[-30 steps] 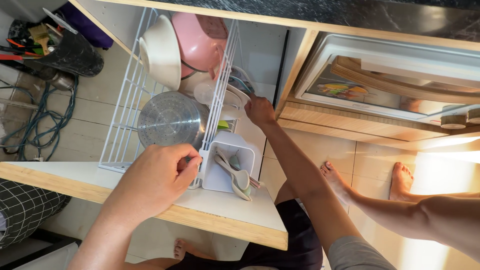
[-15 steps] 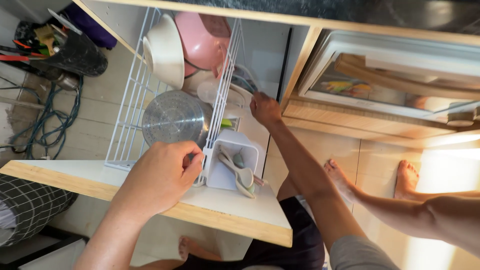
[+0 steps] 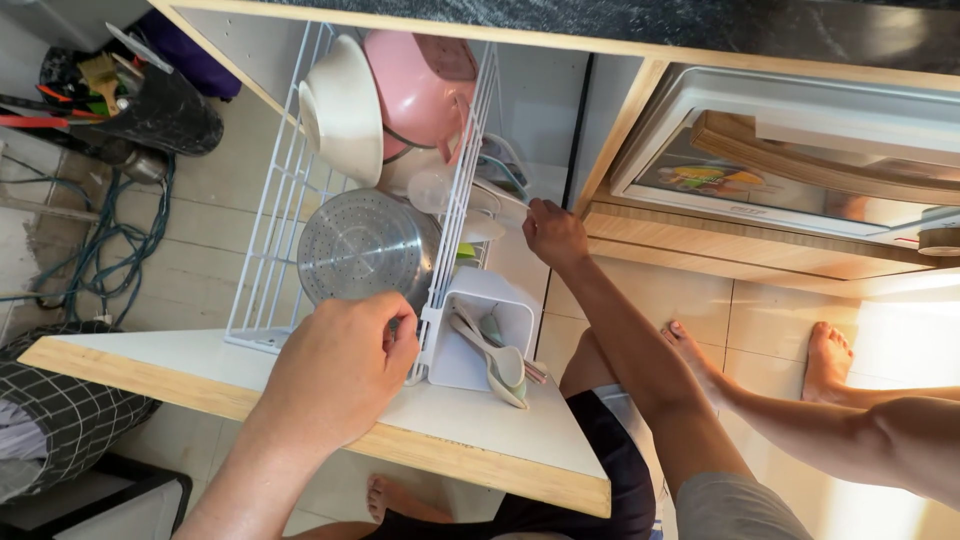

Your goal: Set the dining table with plates, glasses, and silverware.

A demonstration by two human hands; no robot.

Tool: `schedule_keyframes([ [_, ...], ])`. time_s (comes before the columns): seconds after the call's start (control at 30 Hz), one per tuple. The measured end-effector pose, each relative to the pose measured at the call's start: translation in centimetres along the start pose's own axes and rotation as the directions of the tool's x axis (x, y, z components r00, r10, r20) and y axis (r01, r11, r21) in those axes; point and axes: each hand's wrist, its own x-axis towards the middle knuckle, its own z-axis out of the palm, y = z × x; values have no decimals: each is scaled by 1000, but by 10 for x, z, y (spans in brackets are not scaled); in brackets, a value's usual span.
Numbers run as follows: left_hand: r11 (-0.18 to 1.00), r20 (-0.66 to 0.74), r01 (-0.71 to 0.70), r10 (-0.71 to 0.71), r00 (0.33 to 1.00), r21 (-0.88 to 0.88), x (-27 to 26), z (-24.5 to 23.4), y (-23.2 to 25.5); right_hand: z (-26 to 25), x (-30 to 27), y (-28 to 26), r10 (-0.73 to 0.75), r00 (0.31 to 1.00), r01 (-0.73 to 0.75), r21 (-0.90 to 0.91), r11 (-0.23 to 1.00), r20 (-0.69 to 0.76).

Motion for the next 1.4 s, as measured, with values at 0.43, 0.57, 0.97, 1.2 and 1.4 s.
schedule_keyframes([
  [0.43, 999, -12, -46, 46, 999, 0, 0, -1, 1, -29, -23, 8, 4, 998, -3, 15, 1000, -66],
  [0.57, 995, 8, -102, 102, 995, 5, 1, 1, 1, -52, -49, 29, 58, 997, -57, 32, 998, -59],
  [0.97, 924, -132, -266, 310, 941, 274, 3, 2, 12, -202, -87, -13, 81, 983, -89, -42, 995, -163],
  [1.2, 656, -142, -623, 728, 670, 426, 30, -16, 59, -265, -82, -86, -29, 963, 46, 57, 997, -269],
  [1.4, 663, -127, -624, 721, 681, 413, 17, -26, 46, -203, -82, -18, 89, 962, 35, 442, 896, -257],
])
